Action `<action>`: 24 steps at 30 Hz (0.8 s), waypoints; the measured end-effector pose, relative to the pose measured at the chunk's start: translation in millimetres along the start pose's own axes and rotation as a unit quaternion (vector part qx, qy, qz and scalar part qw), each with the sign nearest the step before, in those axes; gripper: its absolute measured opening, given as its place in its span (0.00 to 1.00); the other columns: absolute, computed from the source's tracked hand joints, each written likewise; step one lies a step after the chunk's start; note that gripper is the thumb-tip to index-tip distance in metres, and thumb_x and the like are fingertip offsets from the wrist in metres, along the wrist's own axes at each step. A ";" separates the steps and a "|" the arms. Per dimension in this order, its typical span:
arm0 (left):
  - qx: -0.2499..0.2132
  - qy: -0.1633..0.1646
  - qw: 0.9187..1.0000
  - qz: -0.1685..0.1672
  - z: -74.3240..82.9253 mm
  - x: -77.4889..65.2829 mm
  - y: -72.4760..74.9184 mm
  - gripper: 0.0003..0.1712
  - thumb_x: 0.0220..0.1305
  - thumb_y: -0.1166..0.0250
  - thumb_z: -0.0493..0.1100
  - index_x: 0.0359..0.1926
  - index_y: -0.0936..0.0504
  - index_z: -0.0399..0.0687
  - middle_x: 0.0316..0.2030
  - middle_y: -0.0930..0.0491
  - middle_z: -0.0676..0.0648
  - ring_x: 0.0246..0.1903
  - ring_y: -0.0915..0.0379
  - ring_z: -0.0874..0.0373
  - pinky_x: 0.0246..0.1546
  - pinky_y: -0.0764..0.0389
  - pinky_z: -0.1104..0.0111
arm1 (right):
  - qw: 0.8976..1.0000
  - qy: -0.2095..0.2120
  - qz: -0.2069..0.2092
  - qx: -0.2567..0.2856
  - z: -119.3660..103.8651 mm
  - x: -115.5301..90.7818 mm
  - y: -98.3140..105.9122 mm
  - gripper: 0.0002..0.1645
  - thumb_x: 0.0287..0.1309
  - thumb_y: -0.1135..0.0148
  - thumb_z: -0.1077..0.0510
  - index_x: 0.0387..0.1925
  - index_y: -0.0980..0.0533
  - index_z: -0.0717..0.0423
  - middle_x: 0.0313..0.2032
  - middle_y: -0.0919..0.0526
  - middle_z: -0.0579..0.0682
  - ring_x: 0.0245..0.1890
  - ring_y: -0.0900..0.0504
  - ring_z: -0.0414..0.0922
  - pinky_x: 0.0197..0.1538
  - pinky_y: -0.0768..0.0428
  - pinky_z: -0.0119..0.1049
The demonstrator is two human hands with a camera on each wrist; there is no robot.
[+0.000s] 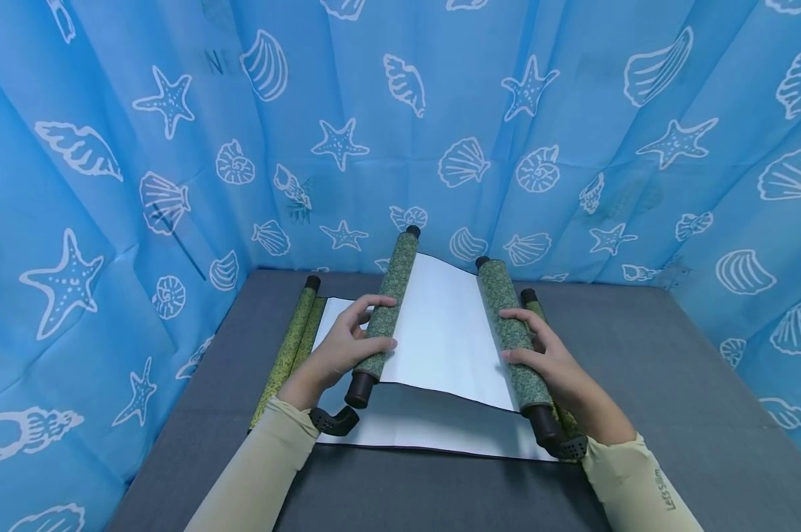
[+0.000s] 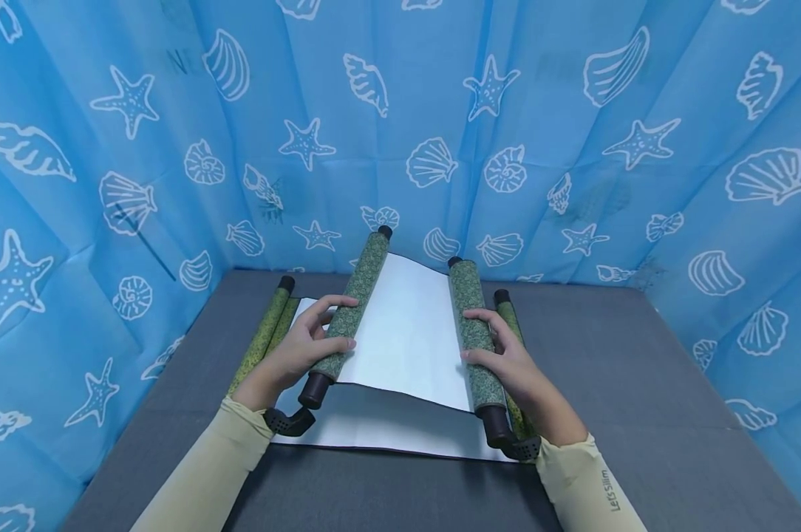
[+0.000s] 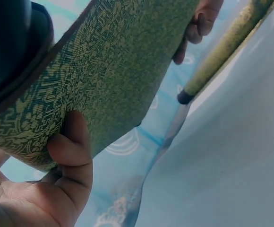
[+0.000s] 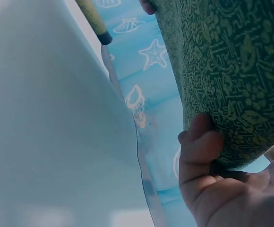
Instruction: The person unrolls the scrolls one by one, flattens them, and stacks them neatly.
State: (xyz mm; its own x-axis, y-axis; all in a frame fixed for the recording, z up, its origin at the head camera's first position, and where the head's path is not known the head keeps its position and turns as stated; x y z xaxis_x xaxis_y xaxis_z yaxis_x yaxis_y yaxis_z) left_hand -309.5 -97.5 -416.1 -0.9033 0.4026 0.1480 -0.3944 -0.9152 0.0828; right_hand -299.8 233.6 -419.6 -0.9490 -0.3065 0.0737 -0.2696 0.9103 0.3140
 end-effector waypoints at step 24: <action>0.041 -0.003 0.999 0.001 3.6 -0.2 0.0 0.19 0.74 0.33 0.43 0.59 0.26 0.45 0.69 0.33 0.45 0.61 0.40 0.49 0.57 0.26 0.56 | 0.999 -0.030 0.033 0.010 -1.4 -0.8 17.3 0.33 0.72 0.38 0.58 0.74 0.37 0.49 0.82 0.54 0.59 0.73 0.45 0.59 0.53 0.25 0.34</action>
Point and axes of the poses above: each hand's wrist, its own x-axis towards the middle knuckle, its own y-axis out of the back of the hand, z = x × y, the point moved 5 cm from there along x, towards the middle knuckle
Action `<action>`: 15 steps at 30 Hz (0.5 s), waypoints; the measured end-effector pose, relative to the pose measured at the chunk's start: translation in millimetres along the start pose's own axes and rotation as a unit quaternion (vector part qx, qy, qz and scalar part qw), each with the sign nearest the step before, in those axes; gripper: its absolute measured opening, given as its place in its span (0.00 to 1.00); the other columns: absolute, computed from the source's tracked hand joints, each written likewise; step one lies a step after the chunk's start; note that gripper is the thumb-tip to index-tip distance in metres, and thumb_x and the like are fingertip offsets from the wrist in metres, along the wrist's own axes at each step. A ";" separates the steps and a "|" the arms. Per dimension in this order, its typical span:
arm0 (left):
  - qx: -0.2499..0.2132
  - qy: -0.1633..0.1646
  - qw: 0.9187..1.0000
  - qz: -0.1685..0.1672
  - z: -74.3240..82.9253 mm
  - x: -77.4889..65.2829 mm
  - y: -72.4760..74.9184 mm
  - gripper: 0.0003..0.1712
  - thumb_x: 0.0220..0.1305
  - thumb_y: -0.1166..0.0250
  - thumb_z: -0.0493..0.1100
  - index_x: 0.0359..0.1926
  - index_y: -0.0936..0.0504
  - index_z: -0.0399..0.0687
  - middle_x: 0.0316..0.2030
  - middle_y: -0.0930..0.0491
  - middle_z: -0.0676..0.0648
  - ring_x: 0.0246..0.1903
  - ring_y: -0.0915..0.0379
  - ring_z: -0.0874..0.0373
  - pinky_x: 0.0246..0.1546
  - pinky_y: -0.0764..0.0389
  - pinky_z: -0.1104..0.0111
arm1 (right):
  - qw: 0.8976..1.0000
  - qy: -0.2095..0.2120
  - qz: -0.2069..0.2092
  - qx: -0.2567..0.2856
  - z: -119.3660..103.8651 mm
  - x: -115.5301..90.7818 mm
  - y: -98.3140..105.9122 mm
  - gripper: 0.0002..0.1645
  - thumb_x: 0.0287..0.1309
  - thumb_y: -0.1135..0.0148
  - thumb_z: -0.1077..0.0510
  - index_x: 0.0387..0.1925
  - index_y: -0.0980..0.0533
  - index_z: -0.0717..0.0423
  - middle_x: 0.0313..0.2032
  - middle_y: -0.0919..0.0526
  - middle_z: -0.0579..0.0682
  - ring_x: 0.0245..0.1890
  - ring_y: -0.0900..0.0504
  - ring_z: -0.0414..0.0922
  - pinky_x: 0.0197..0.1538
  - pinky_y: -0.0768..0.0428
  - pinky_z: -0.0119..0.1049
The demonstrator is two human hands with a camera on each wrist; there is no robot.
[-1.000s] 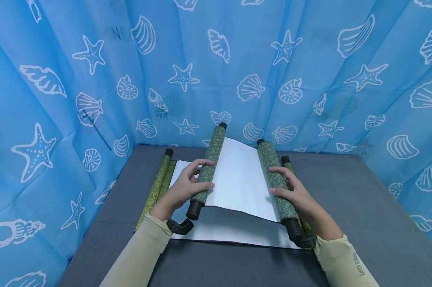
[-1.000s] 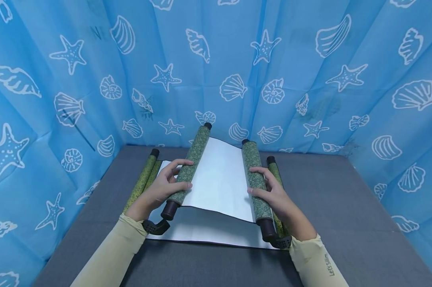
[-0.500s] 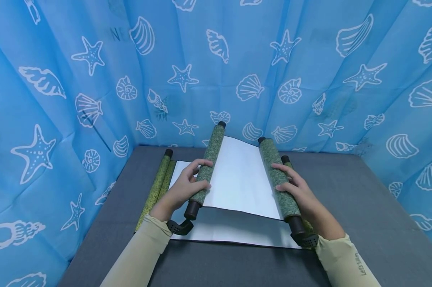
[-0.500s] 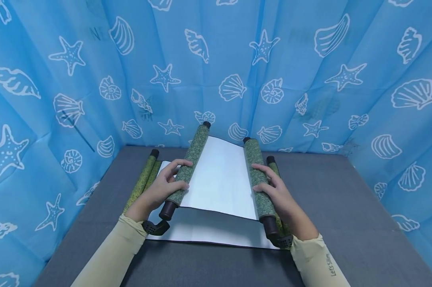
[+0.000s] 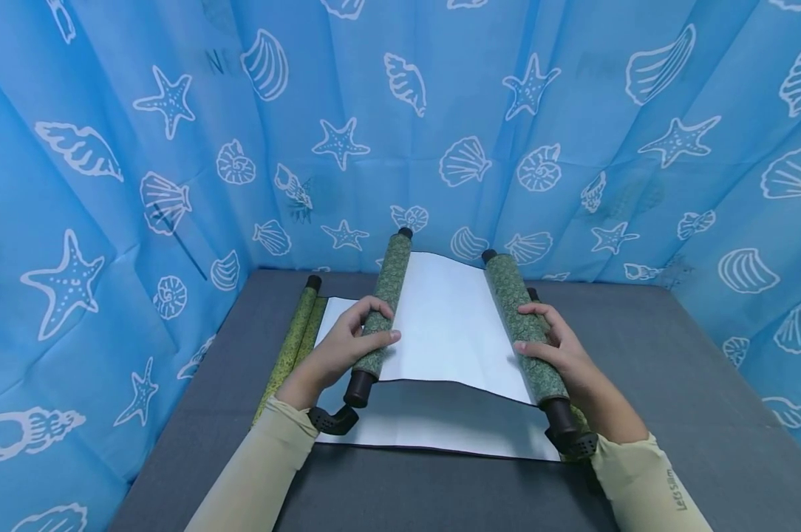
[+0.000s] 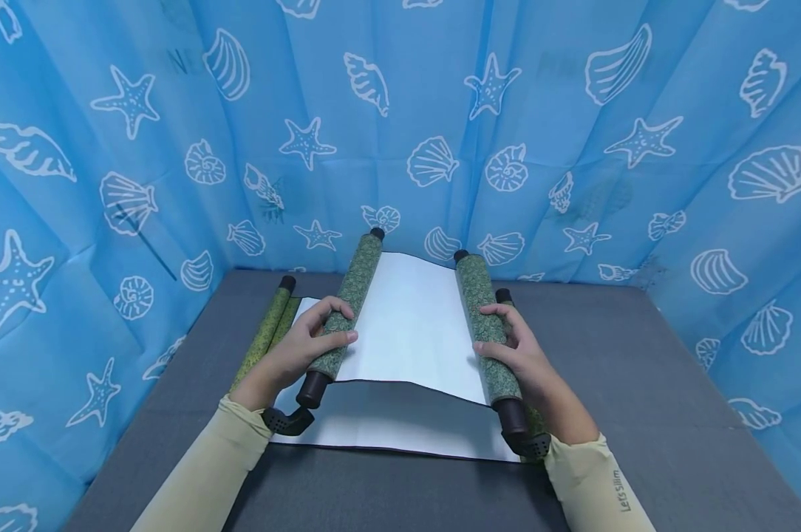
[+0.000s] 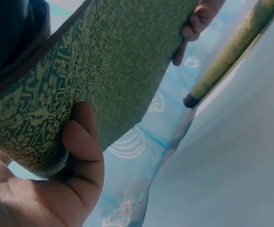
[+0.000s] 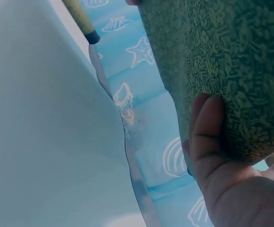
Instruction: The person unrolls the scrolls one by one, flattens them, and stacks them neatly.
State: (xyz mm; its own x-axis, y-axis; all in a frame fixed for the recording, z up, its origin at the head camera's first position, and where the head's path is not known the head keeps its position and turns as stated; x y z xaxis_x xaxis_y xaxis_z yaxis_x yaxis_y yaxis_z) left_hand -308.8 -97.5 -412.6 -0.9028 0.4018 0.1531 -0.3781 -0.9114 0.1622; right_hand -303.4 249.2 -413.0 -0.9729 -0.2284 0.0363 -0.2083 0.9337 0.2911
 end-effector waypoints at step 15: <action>-0.006 0.006 1.000 0.021 0.9 -0.8 9.1 0.39 0.72 0.38 0.38 0.80 0.36 0.61 0.83 0.50 0.54 0.40 0.40 0.46 0.52 0.29 0.54 | 1.000 -0.004 0.003 -0.011 -0.9 4.5 8.3 0.42 0.67 0.49 0.61 0.78 0.50 0.65 0.82 0.62 0.67 0.82 0.67 0.66 0.71 0.47 0.69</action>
Point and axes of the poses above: each hand's wrist, its own x-axis towards the middle knuckle, its own y-axis out of the back of the hand, z = x × y, the point moved 5 cm from there along x, towards the middle knuckle
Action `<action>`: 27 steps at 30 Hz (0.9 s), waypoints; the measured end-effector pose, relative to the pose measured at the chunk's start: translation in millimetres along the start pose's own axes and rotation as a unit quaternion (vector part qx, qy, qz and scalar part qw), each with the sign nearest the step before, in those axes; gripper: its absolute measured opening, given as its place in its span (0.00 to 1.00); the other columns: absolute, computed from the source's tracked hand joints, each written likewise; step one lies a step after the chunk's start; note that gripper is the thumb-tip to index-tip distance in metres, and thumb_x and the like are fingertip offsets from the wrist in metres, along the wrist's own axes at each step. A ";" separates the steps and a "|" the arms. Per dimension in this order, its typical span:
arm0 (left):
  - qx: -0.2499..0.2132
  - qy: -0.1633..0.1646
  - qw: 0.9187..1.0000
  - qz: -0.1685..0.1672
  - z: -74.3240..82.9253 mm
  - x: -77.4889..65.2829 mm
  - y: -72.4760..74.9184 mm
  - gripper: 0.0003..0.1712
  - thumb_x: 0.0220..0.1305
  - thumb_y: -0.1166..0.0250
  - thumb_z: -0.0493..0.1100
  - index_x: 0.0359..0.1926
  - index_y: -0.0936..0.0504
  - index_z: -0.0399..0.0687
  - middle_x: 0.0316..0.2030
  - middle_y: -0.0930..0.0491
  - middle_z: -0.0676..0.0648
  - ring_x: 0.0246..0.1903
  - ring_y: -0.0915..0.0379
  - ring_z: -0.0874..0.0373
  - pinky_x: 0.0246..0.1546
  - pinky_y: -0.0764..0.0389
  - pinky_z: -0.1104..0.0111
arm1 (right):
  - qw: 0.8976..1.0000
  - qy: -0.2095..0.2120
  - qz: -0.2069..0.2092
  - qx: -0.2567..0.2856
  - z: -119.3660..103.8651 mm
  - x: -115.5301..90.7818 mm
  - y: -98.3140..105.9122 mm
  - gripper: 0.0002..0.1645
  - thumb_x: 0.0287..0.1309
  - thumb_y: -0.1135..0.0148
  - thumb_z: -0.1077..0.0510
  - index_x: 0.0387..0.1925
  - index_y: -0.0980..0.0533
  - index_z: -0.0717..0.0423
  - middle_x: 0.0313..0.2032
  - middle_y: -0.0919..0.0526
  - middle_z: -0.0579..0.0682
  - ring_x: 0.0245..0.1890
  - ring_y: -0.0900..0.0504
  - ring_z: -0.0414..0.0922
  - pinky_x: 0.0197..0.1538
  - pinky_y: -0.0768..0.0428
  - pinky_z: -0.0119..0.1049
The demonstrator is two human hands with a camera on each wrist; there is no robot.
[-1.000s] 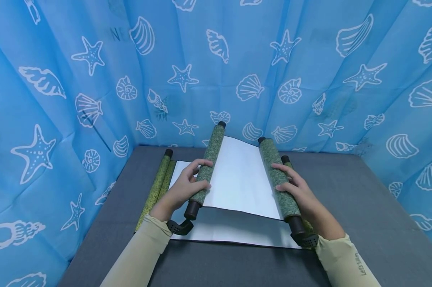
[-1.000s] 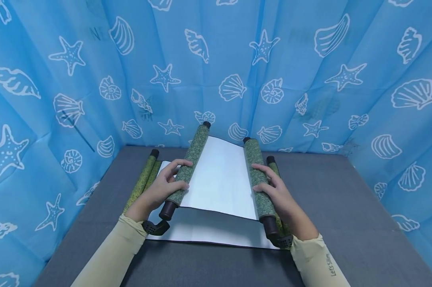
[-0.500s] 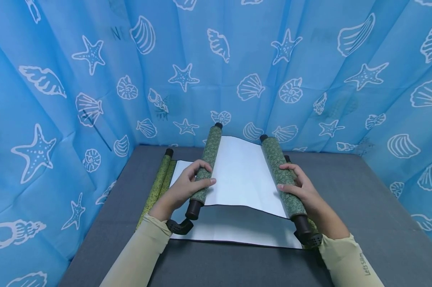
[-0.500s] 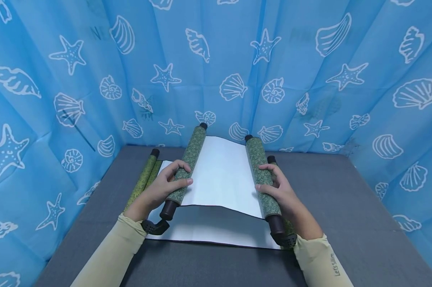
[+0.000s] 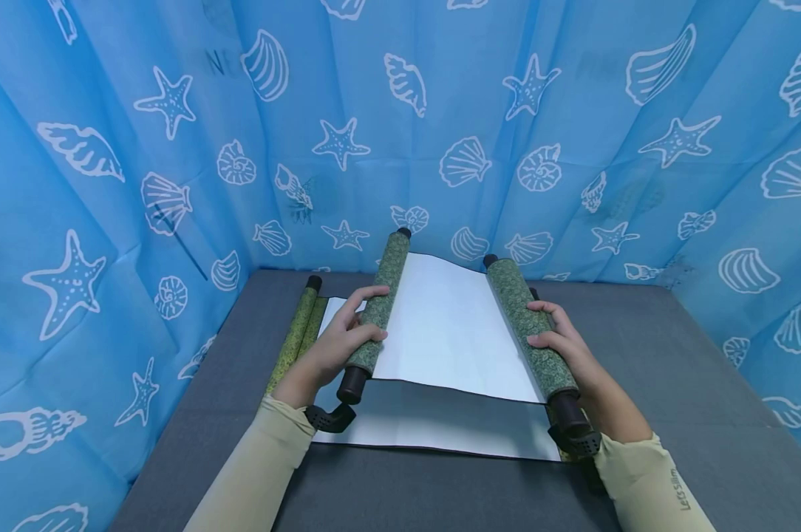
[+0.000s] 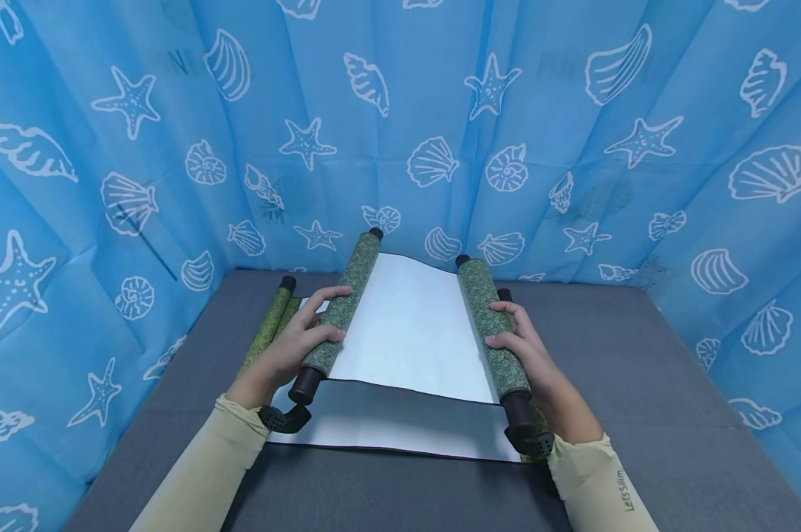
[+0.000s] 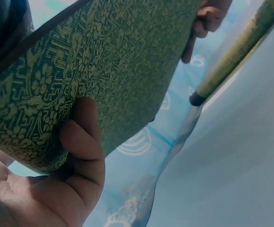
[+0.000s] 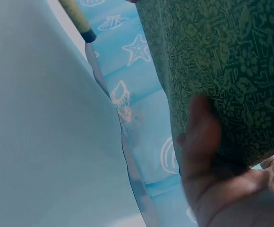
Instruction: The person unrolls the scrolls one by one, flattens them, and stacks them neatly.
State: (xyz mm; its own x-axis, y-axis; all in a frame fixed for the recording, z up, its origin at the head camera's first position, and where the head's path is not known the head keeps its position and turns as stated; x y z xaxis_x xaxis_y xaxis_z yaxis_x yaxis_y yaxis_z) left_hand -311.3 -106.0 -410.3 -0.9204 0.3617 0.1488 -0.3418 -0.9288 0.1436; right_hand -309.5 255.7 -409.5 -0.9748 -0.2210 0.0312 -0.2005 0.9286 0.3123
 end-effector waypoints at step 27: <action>-0.018 -0.035 0.999 -0.026 7.5 -6.6 10.5 0.43 0.68 0.36 0.39 0.81 0.39 0.53 0.85 0.57 0.49 0.85 0.72 0.38 0.65 0.31 0.51 | 0.997 0.059 -0.038 -0.011 -2.3 -0.5 4.6 0.30 0.74 0.57 0.63 0.73 0.35 0.70 0.79 0.46 0.67 0.81 0.55 0.67 0.67 0.43 0.66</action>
Point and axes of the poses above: each hand's wrist, its own x-axis towards the middle knuckle, its own y-axis out of the back of the hand, z = x × y, the point moved 5 cm from there along x, towards the middle knuckle
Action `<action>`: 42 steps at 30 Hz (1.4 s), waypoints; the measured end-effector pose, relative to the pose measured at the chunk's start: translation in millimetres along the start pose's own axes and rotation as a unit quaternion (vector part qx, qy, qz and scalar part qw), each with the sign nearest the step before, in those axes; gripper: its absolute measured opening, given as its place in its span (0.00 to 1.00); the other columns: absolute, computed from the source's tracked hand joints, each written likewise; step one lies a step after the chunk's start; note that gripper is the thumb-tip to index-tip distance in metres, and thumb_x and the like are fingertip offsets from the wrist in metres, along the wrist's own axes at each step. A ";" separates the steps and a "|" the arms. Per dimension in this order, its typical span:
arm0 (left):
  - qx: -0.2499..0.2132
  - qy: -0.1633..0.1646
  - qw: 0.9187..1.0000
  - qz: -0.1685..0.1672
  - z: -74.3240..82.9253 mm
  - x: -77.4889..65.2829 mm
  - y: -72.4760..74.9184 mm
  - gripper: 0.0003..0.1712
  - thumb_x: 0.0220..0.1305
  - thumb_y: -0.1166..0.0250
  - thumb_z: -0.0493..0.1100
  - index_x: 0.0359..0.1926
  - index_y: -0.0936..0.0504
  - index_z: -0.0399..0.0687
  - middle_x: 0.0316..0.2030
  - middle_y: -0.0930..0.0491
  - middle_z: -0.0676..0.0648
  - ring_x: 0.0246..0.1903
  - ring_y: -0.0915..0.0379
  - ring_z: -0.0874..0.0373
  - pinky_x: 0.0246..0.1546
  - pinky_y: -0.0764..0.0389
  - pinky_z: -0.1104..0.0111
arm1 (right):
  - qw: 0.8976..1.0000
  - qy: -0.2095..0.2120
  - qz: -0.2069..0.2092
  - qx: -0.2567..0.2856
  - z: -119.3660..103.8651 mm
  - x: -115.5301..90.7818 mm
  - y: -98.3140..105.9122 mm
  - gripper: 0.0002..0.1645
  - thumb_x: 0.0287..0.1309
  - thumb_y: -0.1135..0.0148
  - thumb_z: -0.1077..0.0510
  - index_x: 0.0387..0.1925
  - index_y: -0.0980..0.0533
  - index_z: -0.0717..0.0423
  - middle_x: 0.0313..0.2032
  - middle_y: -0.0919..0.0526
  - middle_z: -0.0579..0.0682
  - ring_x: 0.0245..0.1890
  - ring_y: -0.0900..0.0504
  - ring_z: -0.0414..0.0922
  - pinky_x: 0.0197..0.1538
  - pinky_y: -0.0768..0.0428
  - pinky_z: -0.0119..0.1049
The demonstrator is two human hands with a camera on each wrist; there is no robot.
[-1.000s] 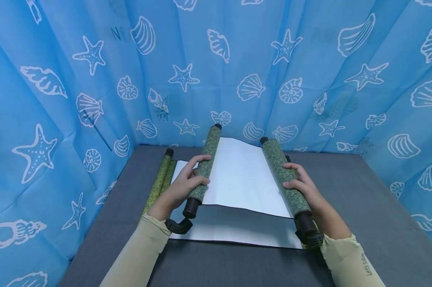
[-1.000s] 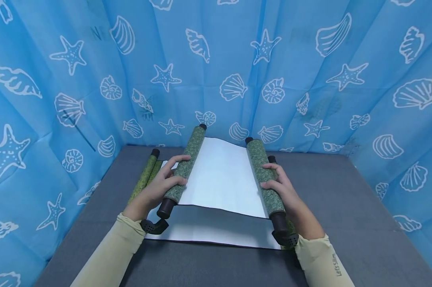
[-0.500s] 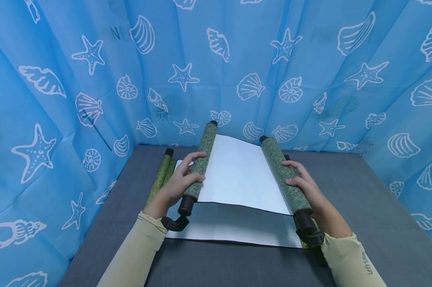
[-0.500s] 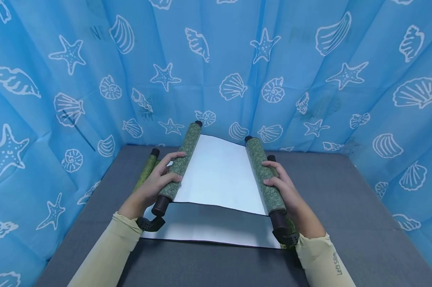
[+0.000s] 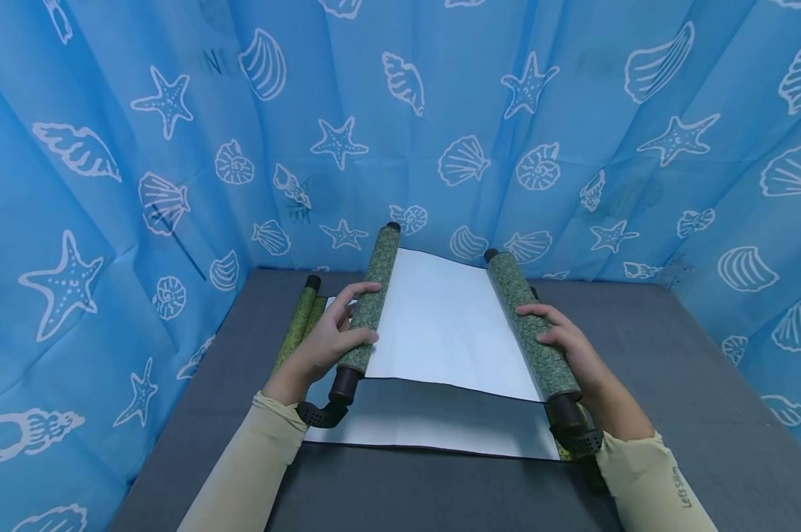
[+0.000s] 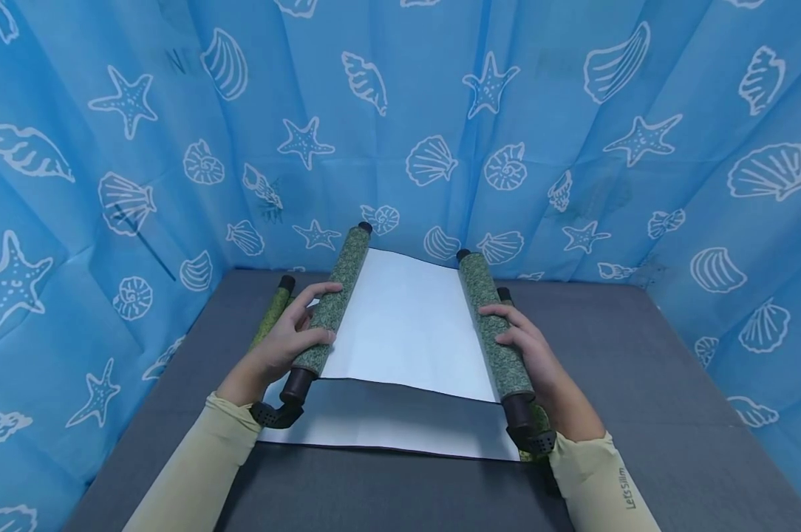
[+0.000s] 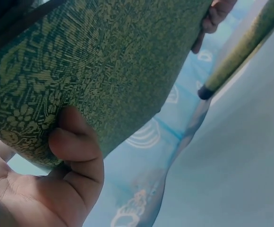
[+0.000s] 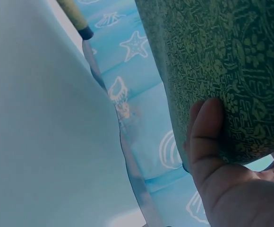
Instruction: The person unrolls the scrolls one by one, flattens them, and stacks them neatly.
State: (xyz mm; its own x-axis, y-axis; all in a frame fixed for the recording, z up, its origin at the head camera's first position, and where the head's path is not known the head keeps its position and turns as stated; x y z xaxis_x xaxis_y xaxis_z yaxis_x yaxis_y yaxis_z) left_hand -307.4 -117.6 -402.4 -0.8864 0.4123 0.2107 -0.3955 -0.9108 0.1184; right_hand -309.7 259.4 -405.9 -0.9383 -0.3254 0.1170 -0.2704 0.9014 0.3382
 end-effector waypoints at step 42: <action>0.022 0.027 0.999 0.005 -10.7 4.3 -3.6 0.32 0.67 0.30 0.36 0.70 0.27 0.45 0.78 0.39 0.48 0.82 0.55 0.50 0.75 0.39 0.43 | 0.999 -0.022 0.028 -0.004 10.5 -8.9 10.8 0.34 0.68 0.33 0.63 0.72 0.32 0.55 0.79 0.46 0.58 0.80 0.53 0.58 0.56 0.27 0.25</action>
State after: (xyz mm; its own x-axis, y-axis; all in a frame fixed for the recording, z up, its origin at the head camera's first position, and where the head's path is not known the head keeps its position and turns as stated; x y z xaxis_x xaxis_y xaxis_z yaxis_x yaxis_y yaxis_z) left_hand -312.4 -112.7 -412.4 -0.9027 0.4000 0.1586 -0.3765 -0.9127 0.1589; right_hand -306.5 275.0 -413.1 -0.9603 -0.2622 0.0955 -0.2163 0.9156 0.3389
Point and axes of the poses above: each hand's wrist, its own x-axis towards the middle knuckle, its own y-axis out of the back of the hand, z = x × y, the point moved 5 cm from there along x, towards the middle knuckle
